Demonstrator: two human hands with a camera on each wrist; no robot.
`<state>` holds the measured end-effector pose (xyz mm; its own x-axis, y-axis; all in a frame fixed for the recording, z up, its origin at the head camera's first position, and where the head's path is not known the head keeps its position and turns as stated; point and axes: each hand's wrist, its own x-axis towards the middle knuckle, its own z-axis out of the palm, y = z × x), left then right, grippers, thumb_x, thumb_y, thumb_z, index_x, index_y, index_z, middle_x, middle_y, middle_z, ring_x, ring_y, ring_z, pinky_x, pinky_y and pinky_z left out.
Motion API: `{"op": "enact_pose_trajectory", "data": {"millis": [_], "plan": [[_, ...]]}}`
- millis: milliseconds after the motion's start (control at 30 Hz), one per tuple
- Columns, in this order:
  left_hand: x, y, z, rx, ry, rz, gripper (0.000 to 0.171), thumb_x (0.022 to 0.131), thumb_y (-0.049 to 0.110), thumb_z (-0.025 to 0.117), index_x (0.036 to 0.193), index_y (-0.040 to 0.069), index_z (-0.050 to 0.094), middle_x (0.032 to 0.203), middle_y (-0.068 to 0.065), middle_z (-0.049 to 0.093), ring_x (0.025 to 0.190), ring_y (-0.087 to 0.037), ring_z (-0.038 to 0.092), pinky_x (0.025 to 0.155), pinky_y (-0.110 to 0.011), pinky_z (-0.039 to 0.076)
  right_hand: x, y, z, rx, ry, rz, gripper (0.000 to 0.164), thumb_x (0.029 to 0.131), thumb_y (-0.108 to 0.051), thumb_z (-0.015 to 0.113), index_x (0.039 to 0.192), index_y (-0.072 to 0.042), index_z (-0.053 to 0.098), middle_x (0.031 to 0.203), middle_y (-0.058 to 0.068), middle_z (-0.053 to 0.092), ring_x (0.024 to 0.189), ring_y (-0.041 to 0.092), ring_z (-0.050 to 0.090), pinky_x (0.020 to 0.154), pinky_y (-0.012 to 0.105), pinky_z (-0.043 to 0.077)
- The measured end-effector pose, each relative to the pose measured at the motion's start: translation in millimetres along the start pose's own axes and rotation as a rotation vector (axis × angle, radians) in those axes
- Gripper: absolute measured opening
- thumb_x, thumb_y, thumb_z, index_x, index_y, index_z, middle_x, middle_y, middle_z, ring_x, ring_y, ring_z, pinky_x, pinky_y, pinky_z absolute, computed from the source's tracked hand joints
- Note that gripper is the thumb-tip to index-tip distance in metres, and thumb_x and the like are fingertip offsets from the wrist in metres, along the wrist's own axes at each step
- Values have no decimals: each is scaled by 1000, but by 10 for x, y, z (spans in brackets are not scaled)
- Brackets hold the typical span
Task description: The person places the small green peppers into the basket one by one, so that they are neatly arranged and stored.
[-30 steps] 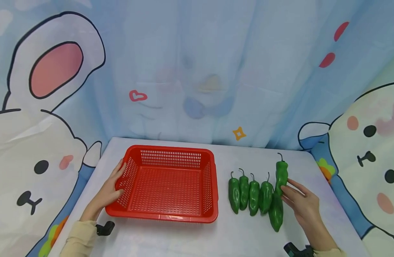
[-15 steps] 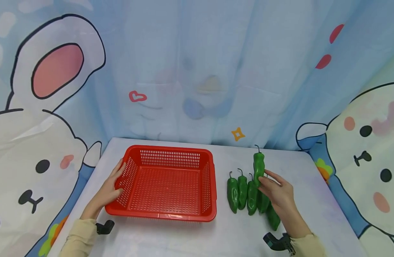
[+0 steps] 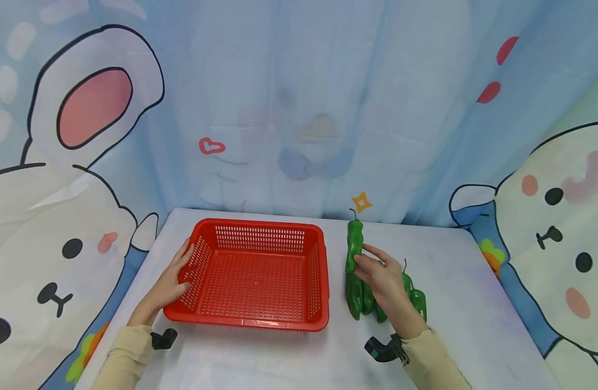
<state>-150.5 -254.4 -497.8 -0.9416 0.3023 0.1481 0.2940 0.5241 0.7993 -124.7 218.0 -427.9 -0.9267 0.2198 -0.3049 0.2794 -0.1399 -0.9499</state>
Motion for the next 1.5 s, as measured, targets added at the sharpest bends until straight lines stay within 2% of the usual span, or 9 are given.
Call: {"op": "enact_pose_trajectory", "data": {"millis": [167,367,500,633,733,933,1100,1200,1500], "plan": [[67,-2,-9,-2,-5,16,89,71,-15,53,153,-6,21,164,-19,4,144,-47,14,78,-34,46,74,-65,244,29,-44,-13,55,93,-7,64,145,-5,47,116,11,64,90,11,69,84,31,54],[139,8,-39,-27,-2,13,90,70,-14,54,153,-5,22,164,-19,5,144,-46,14,78,-37,47,141,-149,504,50,-82,-24,54,92,-3,64,143,-4,47,128,21,60,94,16,70,85,34,54],[159,7,-67,-20,0,12,90,70,-15,56,153,-6,22,163,-21,6,145,-46,14,79,-39,47,137,-149,668,33,-86,-24,52,92,-4,65,142,-4,49,130,24,58,95,17,70,84,34,54],[163,-11,-79,2,4,8,90,70,-16,57,153,-7,21,163,-23,6,144,-48,16,80,-40,48,112,-92,858,21,-91,-8,50,90,-3,66,138,-4,53,126,24,61,91,18,70,81,34,55],[161,-16,-90,2,5,0,91,71,-16,56,153,-6,20,163,-22,5,144,-48,15,79,-40,48,77,-48,1017,19,-101,4,49,89,-2,67,136,-4,55,120,23,64,90,20,71,83,38,55],[171,-2,-85,16,11,-6,89,71,-20,53,152,-9,19,162,-25,4,144,-50,13,80,-43,49,42,-12,1325,37,-138,20,47,89,-5,68,135,-2,57,116,22,65,94,26,71,84,41,54],[141,-9,-90,-12,16,19,89,71,-19,55,153,-7,21,163,-22,5,144,-47,15,79,-38,49,-26,62,1583,71,-181,32,46,90,-4,68,134,0,57,118,24,64,97,31,71,83,42,54],[95,-8,-70,-25,22,23,89,71,-18,55,153,-5,23,163,-20,6,144,-47,16,80,-39,49,-61,125,1730,90,-205,36,45,89,-1,68,133,3,57,117,26,64,98,33,70,80,41,55],[-10,-31,29,-32,14,10,90,71,-18,55,154,-4,23,164,-18,6,144,-47,15,79,-36,50,-78,295,2103,82,-192,84,42,87,3,68,128,5,59,113,28,65,94,33,71,76,39,57]]}}
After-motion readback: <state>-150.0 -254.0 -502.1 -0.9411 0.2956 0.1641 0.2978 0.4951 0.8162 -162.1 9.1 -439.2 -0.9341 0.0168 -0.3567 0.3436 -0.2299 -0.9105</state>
